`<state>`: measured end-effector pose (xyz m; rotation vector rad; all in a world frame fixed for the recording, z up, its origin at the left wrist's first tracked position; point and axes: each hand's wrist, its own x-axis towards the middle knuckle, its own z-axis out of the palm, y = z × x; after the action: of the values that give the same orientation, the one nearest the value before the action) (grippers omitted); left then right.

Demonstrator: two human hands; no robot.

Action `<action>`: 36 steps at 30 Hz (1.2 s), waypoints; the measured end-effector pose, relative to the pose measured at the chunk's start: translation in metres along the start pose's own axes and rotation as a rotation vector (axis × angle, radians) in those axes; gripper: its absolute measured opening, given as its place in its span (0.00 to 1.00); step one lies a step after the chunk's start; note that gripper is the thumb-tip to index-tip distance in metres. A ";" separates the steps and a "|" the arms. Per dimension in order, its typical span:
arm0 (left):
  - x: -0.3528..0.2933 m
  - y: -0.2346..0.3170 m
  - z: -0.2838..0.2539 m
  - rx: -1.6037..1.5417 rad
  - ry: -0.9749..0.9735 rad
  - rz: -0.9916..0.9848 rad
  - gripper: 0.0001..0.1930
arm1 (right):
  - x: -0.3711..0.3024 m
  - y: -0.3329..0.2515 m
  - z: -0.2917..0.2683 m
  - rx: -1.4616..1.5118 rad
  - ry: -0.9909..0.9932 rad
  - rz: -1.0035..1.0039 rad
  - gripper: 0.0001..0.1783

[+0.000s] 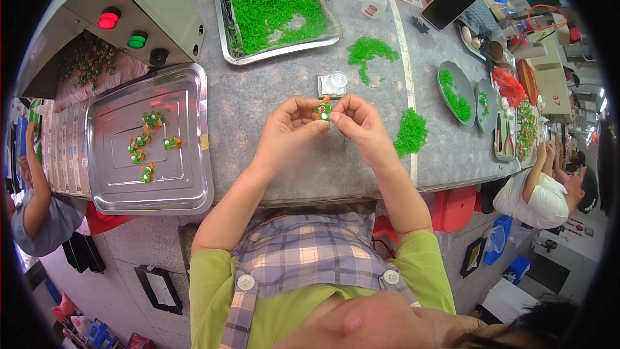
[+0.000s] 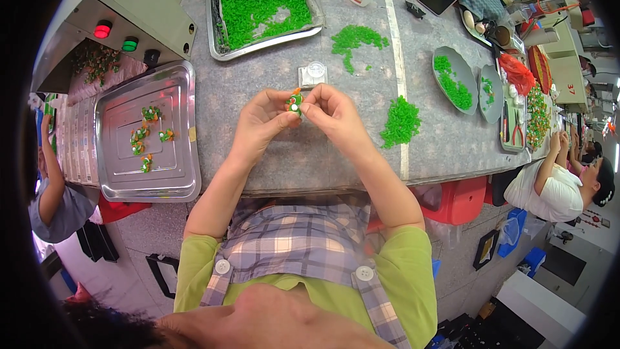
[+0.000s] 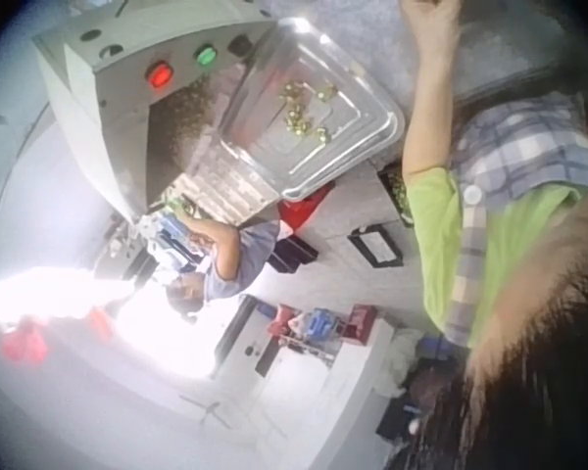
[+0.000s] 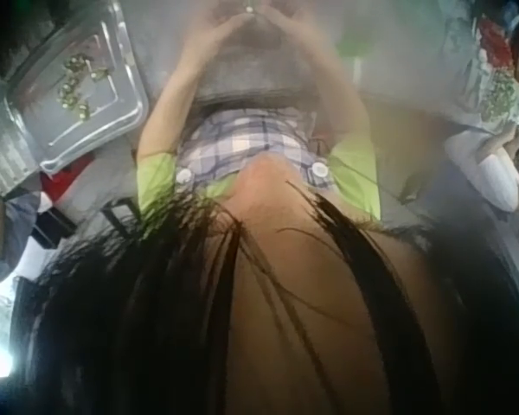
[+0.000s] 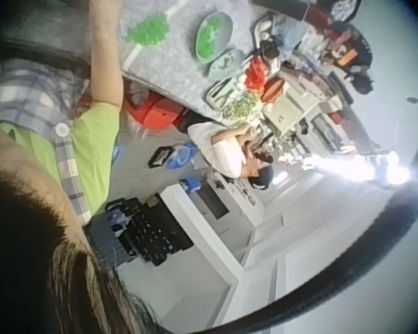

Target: The person assembles small green plastic toy components by hand at a factory workstation.

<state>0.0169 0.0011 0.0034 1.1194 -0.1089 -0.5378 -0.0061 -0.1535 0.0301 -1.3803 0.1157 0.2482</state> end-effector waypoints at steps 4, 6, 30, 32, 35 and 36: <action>-0.002 0.004 0.000 -0.049 -0.006 -0.005 0.16 | -0.002 0.000 0.000 -0.011 0.011 0.009 0.05; -0.002 0.004 0.000 -0.059 -0.006 -0.004 0.17 | -0.004 0.000 -0.001 -0.018 0.010 0.011 0.06; -0.023 0.019 -0.017 0.099 0.079 0.082 0.07 | 0.001 0.011 -0.007 -0.013 0.056 -0.097 0.07; -0.045 0.033 -0.039 0.552 0.215 0.244 0.09 | 0.000 0.015 -0.008 -0.123 0.144 -0.126 0.07; -0.059 0.063 -0.100 0.667 0.574 0.328 0.08 | -0.002 0.022 -0.003 -0.239 0.094 -0.122 0.06; -0.062 0.071 -0.116 0.672 0.608 0.349 0.08 | -0.004 0.025 0.000 -0.239 0.058 -0.139 0.06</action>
<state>0.0284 0.1493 0.0254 1.8285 0.0528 0.1918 -0.0158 -0.1502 0.0071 -1.6266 0.0381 0.1078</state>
